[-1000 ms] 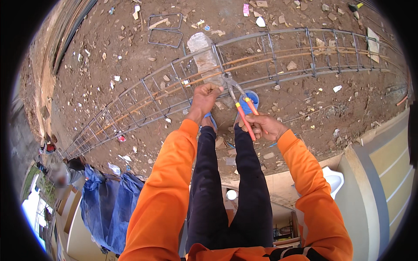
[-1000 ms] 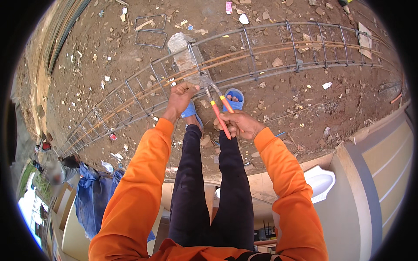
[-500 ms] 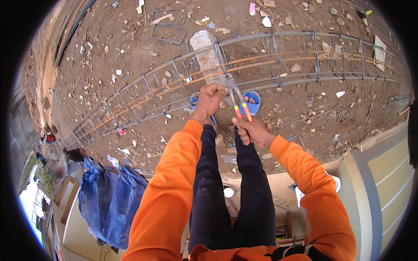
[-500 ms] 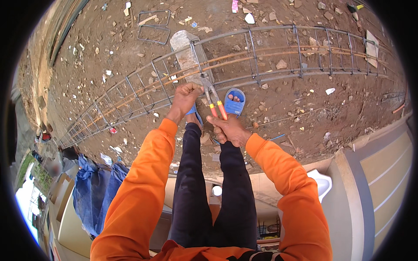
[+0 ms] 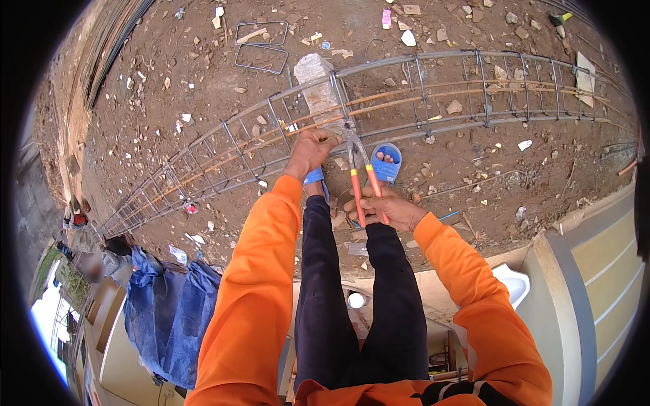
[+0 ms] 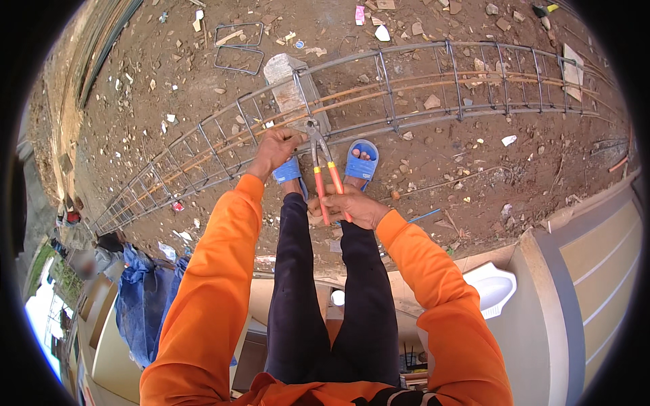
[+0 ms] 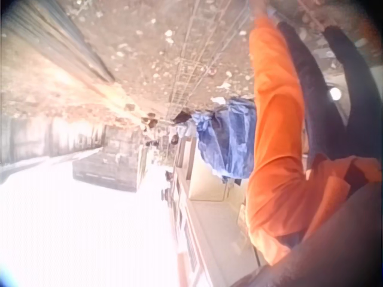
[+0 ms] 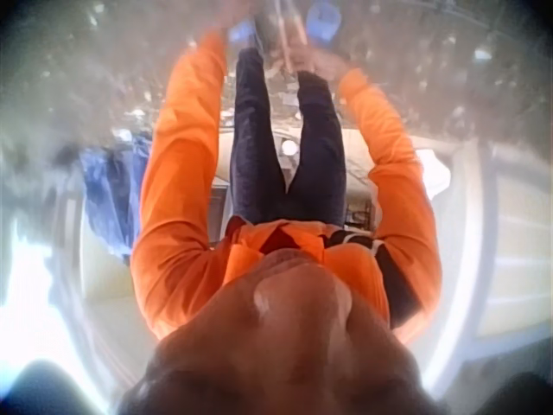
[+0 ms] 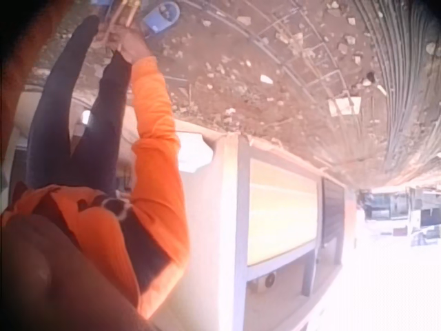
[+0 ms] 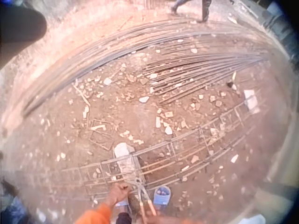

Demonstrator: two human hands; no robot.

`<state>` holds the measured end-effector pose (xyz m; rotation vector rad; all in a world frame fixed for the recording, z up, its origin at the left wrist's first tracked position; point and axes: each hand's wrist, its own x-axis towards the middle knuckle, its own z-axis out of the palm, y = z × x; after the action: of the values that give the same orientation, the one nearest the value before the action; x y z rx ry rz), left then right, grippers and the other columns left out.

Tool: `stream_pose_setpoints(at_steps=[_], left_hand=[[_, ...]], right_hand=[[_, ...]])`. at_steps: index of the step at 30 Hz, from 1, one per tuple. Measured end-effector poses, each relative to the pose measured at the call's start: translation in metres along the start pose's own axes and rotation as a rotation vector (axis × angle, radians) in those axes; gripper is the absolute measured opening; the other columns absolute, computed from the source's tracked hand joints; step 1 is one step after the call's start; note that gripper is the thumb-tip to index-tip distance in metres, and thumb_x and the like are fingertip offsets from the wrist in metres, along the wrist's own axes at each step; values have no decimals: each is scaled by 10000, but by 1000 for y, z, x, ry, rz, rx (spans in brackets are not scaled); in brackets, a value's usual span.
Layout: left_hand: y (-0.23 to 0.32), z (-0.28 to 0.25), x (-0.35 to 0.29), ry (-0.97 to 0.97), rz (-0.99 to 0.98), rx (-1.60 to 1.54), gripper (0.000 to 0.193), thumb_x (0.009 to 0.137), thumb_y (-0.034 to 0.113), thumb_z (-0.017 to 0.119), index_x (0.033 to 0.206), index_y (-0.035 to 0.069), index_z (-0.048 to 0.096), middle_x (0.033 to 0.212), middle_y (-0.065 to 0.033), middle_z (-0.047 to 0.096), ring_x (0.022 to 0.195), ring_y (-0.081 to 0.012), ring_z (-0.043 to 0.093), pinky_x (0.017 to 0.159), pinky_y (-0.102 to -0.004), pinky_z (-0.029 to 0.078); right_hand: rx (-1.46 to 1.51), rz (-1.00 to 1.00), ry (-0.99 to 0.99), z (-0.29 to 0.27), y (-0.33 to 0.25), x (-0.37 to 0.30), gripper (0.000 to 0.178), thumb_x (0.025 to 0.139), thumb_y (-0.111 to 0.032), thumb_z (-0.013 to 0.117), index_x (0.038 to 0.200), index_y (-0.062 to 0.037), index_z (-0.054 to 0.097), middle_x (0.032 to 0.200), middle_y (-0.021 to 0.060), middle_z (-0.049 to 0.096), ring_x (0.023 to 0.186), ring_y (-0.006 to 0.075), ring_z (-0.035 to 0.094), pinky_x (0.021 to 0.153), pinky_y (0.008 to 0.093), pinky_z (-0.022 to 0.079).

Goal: The person uses pliers to twist wire ties at intersections of a rebar cage laid on the ground. They repeatedly pick up wire ties, loop them around intersecting bars, and twist them tight with pliers, moving along the cage to secure multiple joints.

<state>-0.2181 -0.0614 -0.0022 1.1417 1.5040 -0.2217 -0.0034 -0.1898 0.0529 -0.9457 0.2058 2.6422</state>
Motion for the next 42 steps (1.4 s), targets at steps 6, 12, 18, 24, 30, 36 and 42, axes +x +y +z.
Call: stream_pose_setpoints(at_steps=[6, 12, 18, 24, 30, 36, 42], left_hand=[[37, -38, 4, 200, 448, 760, 185, 863, 282, 648, 946, 145, 741, 910, -81, 701, 798, -290, 672, 710, -410, 526], [48, -42, 3, 397, 670, 789, 168, 863, 280, 641, 911, 135, 710, 886, -64, 668, 776, -309, 665, 675, -452, 528], [41, -40, 2, 304, 527, 748, 160, 825, 252, 671, 854, 99, 709, 858, -100, 696, 799, -335, 668, 694, -456, 537], [8, -18, -19, -237, 204, 481, 177, 792, 202, 627, 837, 66, 730, 928, -185, 709, 903, -368, 674, 818, -409, 531], [-24, -25, -56, -64, 68, -140, 150, 885, 156, 597, 891, 23, 667, 864, -160, 723, 836, -240, 697, 758, -378, 535], [-27, -10, -114, -45, -6, -917, 137, 963, 175, 605, 958, 41, 632, 775, -53, 689, 650, -103, 622, 551, -255, 491], [-46, -31, -126, -170, -282, -812, 249, 950, 214, 640, 1144, 57, 654, 881, -52, 633, 704, -141, 601, 561, -304, 489]], right_hand=[[-195, 39, -1, -19, -32, -14, 564, 827, 10, 557, 1380, 38, 450, 1277, 128, 615, 1151, 190, 600, 924, 285, 495], [-838, 220, 128, 4, -23, -27, 476, 804, 48, 485, 1275, 3, 540, 1063, 122, 670, 775, 188, 677, 695, 314, 558], [-604, -236, 358, 19, -16, -66, 494, 776, 40, 481, 1252, -28, 591, 905, 61, 636, 717, 140, 626, 635, 267, 494], [-1309, -408, 908, -25, -62, -25, 342, 828, -109, 555, 1144, -3, 629, 928, 167, 653, 774, 317, 659, 683, 423, 506], [-1606, -295, 1303, -19, -40, 10, 383, 869, -215, 626, 1184, 1, 593, 1089, 208, 607, 952, 416, 621, 797, 495, 501], [-830, -747, 760, 94, 49, 52, 535, 936, -280, 638, 1365, -5, 479, 1208, 197, 568, 1089, 319, 594, 920, 388, 488], [46, -686, 625, 131, 104, 125, 163, 1007, -118, 537, 1011, 15, 631, 929, 48, 643, 813, 94, 628, 762, 252, 546]])
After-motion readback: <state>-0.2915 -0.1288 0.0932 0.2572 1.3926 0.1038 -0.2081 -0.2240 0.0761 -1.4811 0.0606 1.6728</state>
